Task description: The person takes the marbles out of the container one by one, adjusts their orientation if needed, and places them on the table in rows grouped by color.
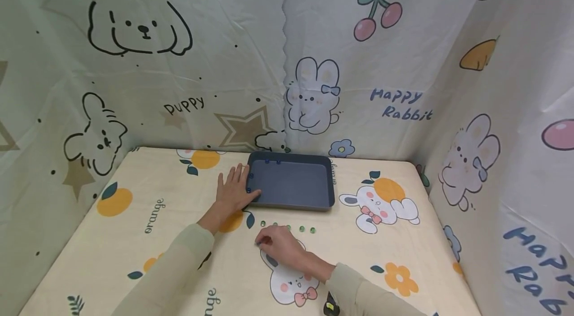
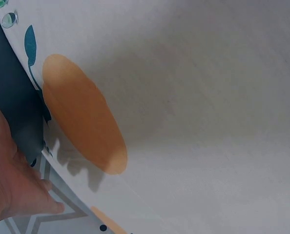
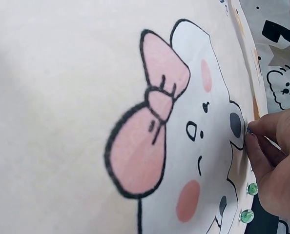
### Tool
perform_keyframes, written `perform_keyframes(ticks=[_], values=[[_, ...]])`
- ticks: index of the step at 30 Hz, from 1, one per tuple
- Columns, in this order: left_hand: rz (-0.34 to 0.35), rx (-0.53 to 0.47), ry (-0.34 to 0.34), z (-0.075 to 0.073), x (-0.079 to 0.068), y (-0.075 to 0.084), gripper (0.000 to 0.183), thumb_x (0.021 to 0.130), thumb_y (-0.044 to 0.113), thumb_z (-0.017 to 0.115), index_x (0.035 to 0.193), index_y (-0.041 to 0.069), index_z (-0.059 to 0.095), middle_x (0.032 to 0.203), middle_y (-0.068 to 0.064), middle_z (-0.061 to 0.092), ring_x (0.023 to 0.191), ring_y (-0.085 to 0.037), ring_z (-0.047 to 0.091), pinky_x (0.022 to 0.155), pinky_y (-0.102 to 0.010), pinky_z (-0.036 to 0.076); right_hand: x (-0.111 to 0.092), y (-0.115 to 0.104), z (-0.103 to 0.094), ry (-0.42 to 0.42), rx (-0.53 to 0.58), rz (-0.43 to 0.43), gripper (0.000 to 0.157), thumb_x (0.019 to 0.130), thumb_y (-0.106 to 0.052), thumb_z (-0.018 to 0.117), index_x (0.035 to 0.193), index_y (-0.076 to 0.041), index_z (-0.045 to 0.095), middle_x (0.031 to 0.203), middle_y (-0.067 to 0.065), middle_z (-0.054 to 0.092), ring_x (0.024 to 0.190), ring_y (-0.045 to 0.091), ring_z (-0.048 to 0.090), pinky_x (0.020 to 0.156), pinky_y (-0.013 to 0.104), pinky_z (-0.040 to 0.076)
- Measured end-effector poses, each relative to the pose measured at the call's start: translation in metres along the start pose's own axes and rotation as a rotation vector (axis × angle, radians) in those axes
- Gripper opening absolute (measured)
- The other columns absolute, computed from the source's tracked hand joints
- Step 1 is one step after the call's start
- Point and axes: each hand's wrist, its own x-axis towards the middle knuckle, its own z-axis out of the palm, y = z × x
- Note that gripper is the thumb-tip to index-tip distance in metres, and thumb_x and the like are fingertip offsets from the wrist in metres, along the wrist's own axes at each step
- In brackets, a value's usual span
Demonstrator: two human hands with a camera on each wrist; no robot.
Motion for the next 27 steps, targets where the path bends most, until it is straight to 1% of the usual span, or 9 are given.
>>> perform_keyframes(ticks=[7,16,23,27], values=[[-0.004,-0.008,-0.001,0.0000,-0.0003,0.0004,0.094,0.094,0.066,0.050,0.162,0.013,0.012,0.166,-0.013,0.010,0.151,-0.031,0.009,0.118,-0.058,0.003,0.0004,0.0000,0.0011,-0.009,-0.013,0.008,0.014,0.092,-0.003,0.070,0.099,-0.015,0.075,0.090,-0.011,0.068,0.080,0.000,0.060,0.072,0.019,0.053],[0.001,-0.010,-0.005,0.0019,0.0026,0.0000,0.093,0.095,0.066,0.049,0.162,0.014,0.012,0.166,-0.012,0.010,0.152,-0.030,0.008,0.118,-0.058,0.003,0.0003,0.0014,0.0021,0.016,-0.033,-0.007,0.014,0.091,-0.004,0.070,0.099,-0.015,0.074,0.090,-0.012,0.067,0.079,-0.001,0.060,0.071,0.019,0.053],[0.004,-0.005,0.023,0.0031,0.0010,-0.0002,0.092,0.095,0.066,0.050,0.162,0.014,0.014,0.166,-0.013,0.012,0.151,-0.031,0.011,0.118,-0.058,0.004,0.0004,0.0052,0.0040,0.017,-0.038,-0.012,0.014,0.092,-0.004,0.070,0.100,-0.015,0.074,0.089,-0.012,0.066,0.079,-0.001,0.060,0.071,0.019,0.053],[0.002,-0.003,0.019,0.0031,-0.0012,0.0009,0.092,0.095,0.065,0.049,0.162,0.014,0.013,0.166,-0.013,0.011,0.151,-0.031,0.010,0.118,-0.058,0.003,0.0000,0.0066,0.0050,0.022,-0.042,-0.015,0.014,0.091,-0.003,0.071,0.099,-0.015,0.074,0.089,-0.012,0.066,0.078,-0.001,0.060,0.070,0.019,0.053]])
